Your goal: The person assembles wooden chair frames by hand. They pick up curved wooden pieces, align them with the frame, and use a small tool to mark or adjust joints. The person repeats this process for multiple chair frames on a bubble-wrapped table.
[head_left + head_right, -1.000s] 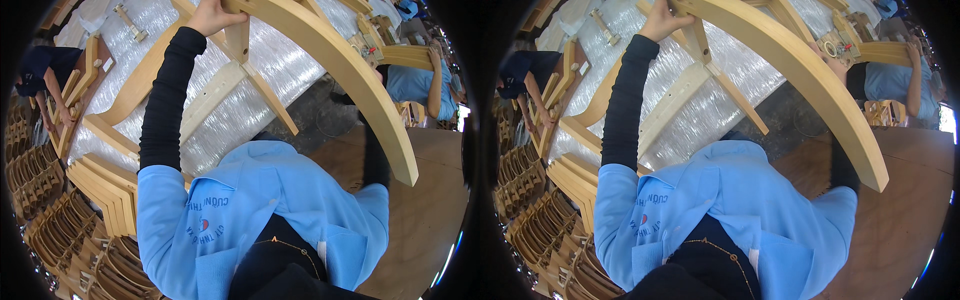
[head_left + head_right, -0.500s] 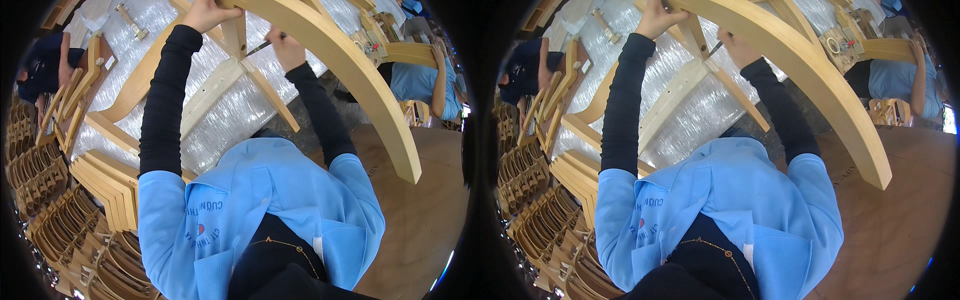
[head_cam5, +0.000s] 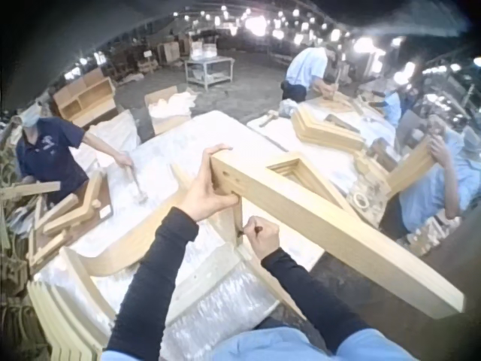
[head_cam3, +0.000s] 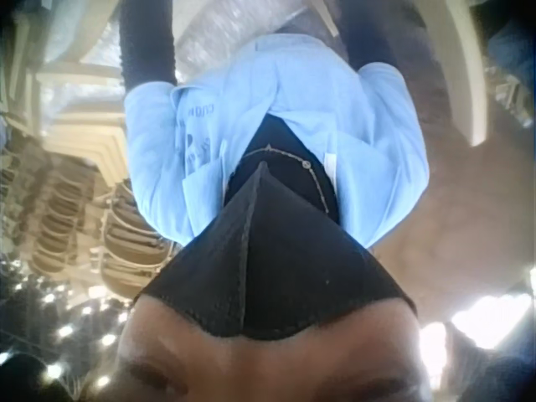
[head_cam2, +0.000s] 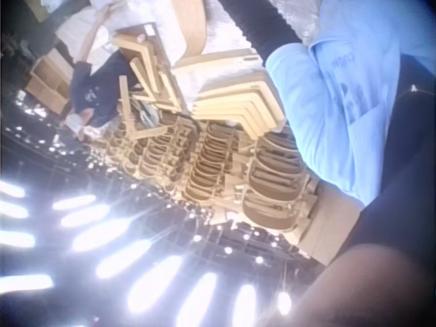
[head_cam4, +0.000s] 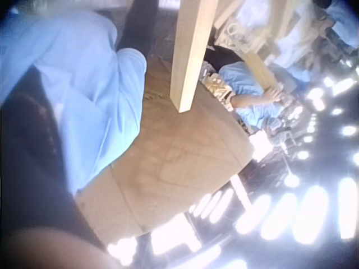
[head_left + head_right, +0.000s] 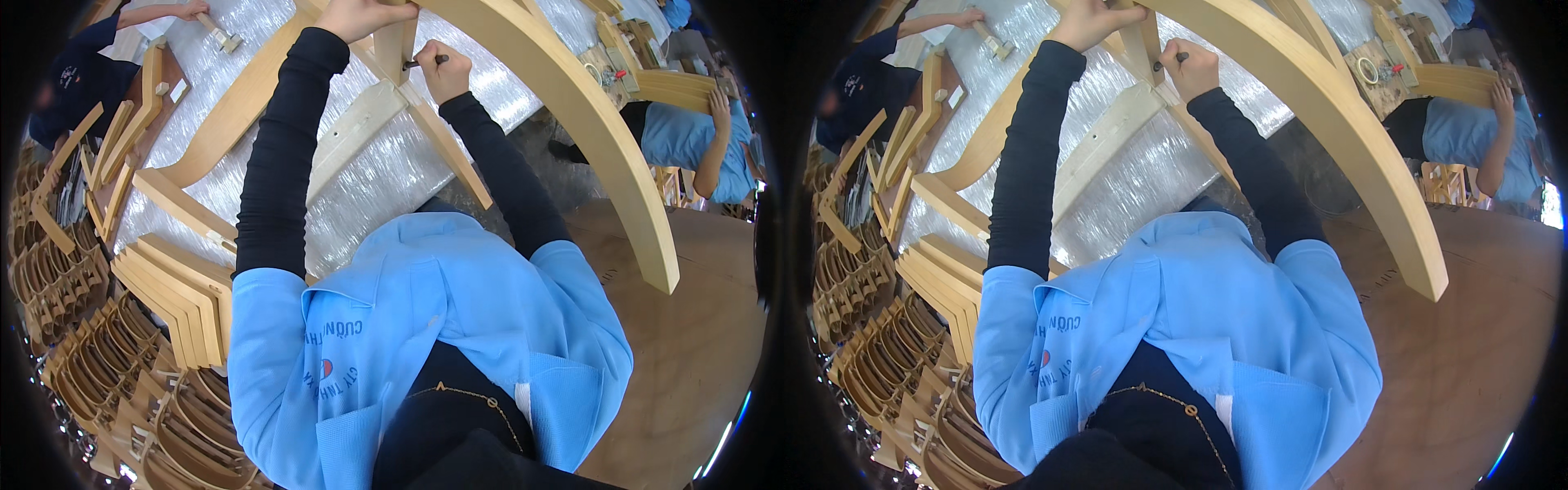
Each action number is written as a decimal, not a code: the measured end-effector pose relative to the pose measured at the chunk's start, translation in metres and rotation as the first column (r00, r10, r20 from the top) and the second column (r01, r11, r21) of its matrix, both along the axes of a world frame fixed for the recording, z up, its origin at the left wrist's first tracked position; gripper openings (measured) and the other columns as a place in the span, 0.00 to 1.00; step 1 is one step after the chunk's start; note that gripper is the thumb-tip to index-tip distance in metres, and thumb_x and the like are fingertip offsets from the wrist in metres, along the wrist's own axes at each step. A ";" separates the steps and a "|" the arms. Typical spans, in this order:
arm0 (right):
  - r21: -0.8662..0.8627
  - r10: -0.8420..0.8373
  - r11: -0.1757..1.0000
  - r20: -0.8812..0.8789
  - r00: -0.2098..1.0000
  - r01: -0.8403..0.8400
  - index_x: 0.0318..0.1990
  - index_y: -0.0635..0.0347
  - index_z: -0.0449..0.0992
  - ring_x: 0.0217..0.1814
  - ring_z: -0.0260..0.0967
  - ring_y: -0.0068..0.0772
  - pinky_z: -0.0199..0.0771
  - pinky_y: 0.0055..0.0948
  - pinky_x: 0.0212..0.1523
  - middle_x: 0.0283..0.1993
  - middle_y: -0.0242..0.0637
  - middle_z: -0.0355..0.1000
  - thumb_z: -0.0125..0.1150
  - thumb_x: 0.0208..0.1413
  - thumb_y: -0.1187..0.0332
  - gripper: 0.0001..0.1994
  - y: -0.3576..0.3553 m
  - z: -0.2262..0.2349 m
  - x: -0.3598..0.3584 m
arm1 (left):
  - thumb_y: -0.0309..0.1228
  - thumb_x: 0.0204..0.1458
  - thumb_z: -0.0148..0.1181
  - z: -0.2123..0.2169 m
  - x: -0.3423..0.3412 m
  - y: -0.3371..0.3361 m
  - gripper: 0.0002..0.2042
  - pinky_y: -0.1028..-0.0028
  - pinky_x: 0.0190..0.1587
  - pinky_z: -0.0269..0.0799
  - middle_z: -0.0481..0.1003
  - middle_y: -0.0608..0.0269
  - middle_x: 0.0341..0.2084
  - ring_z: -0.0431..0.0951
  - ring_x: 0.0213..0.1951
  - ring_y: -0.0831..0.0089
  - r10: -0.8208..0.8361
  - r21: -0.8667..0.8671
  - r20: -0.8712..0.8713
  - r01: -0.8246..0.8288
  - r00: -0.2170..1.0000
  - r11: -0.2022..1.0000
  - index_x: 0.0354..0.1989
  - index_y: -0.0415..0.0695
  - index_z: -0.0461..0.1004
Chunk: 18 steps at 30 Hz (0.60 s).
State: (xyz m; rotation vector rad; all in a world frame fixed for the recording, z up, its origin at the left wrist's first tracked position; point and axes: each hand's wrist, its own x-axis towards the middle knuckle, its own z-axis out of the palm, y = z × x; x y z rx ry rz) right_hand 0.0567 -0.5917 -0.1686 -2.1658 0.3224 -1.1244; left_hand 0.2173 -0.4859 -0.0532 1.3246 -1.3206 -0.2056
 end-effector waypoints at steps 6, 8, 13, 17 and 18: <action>0.074 -0.061 0.995 -0.005 0.998 0.061 0.26 0.62 0.78 0.26 0.74 0.45 0.74 0.38 0.33 0.23 0.41 0.74 0.58 0.62 0.65 0.14 0.012 0.011 -0.011 | 0.18 0.36 0.70 0.003 -0.005 0.003 0.48 0.65 0.67 0.60 0.63 0.55 0.59 0.61 0.64 0.63 -0.073 0.010 -0.239 0.078 0.968 0.997 0.69 0.52 0.53; 0.089 -0.103 0.992 0.131 0.986 0.092 0.27 0.61 0.79 0.29 0.75 0.43 0.75 0.39 0.38 0.24 0.38 0.76 0.58 0.62 0.65 0.13 0.007 0.018 -0.018 | 0.18 0.36 0.71 0.010 -0.013 0.004 0.47 0.65 0.66 0.61 0.63 0.56 0.58 0.62 0.63 0.63 -0.020 0.076 -0.168 0.033 0.986 0.997 0.69 0.51 0.54; 0.638 -0.258 0.769 0.366 0.894 -0.039 0.33 0.59 0.75 0.42 0.72 0.34 0.71 0.33 0.46 0.39 0.41 0.76 0.51 0.69 0.58 0.16 -0.098 0.116 -0.108 | 0.20 0.36 0.73 0.001 -0.030 -0.005 0.43 0.68 0.60 0.68 0.67 0.56 0.52 0.68 0.57 0.65 0.324 -0.166 0.139 -0.300 0.936 0.939 0.65 0.47 0.58; 0.724 -0.051 0.652 0.338 0.940 -0.225 0.35 0.59 0.72 0.39 0.63 0.25 0.63 0.24 0.41 0.48 0.44 0.74 0.48 0.73 0.52 0.20 -0.127 0.202 -0.269 | 0.22 0.35 0.74 0.033 -0.069 -0.034 0.35 0.67 0.52 0.74 0.75 0.60 0.42 0.79 0.46 0.65 0.283 -0.259 0.025 -0.268 0.959 0.928 0.57 0.47 0.67; 0.636 0.290 0.643 0.313 0.904 -0.426 0.39 0.59 0.73 0.34 0.59 0.20 0.59 0.19 0.35 0.50 0.42 0.74 0.48 0.73 0.52 0.19 -0.159 0.190 -0.330 | 0.23 0.36 0.74 0.052 -0.076 -0.042 0.33 0.67 0.51 0.75 0.76 0.58 0.41 0.80 0.45 0.62 0.283 -0.271 0.120 -0.243 0.952 0.931 0.56 0.47 0.68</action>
